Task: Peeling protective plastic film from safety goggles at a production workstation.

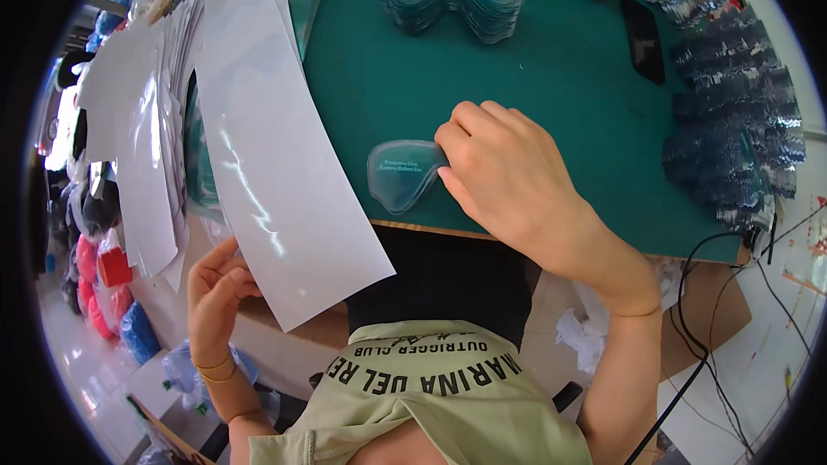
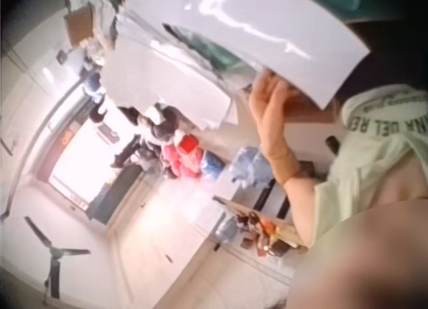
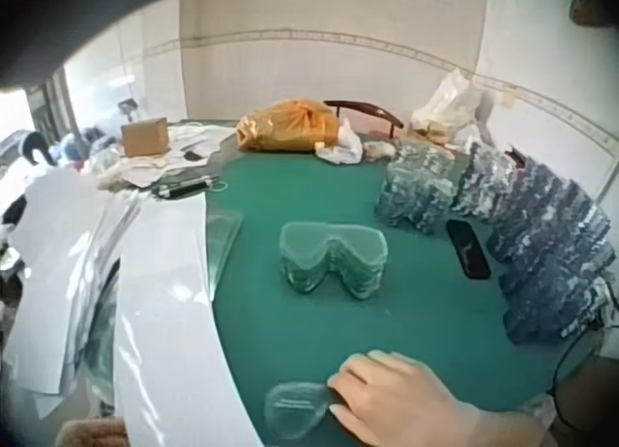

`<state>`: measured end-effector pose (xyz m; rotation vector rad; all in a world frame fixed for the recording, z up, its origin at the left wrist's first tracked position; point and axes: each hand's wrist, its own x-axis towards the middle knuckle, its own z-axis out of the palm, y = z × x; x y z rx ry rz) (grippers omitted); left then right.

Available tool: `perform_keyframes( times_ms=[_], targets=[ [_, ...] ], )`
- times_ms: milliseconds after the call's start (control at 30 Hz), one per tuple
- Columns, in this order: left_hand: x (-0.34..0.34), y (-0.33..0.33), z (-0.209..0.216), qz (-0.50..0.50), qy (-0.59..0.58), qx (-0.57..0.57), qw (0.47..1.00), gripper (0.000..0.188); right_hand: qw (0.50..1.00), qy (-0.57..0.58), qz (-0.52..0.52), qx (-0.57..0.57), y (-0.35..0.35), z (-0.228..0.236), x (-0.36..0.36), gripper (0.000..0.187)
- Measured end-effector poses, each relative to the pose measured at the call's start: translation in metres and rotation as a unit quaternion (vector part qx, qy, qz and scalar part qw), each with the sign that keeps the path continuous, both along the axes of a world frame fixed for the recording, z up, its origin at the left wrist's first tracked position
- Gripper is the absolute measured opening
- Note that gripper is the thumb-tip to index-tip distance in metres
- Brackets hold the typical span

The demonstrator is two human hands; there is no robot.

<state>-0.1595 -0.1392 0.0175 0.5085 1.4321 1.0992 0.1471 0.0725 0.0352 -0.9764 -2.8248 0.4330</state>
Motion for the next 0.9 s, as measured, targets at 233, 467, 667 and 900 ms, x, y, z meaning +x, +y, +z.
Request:
perform_keyframes(
  times_ms=[233, 467, 667, 900],
  targets=[
    [-0.012, 0.016, 0.018, -0.007, 0.049, 0.0, 0.999, 0.05, 0.997, 0.058, 0.047, -0.002, 0.022, 0.009, -0.025, 0.029],
    [-0.011, 0.045, 0.044, -0.068, 0.031, -0.016, 0.997, 0.057, 0.963, 0.097, 0.249, 0.026, 0.012, -0.054, -0.096, 0.055],
    [-0.024, 0.089, 0.034, 0.004, 0.154, 0.015, 0.988, 0.06, 0.965, 0.05, 0.258, -0.008, 0.005, -0.05, -0.109, 0.065],
    [-0.066, 0.129, 0.004, -0.054, 0.29, 0.055, 0.954, 0.021, 0.963, 0.04, 0.264, -0.039, 0.017, -0.025, -0.116, 0.049]
  ],
)
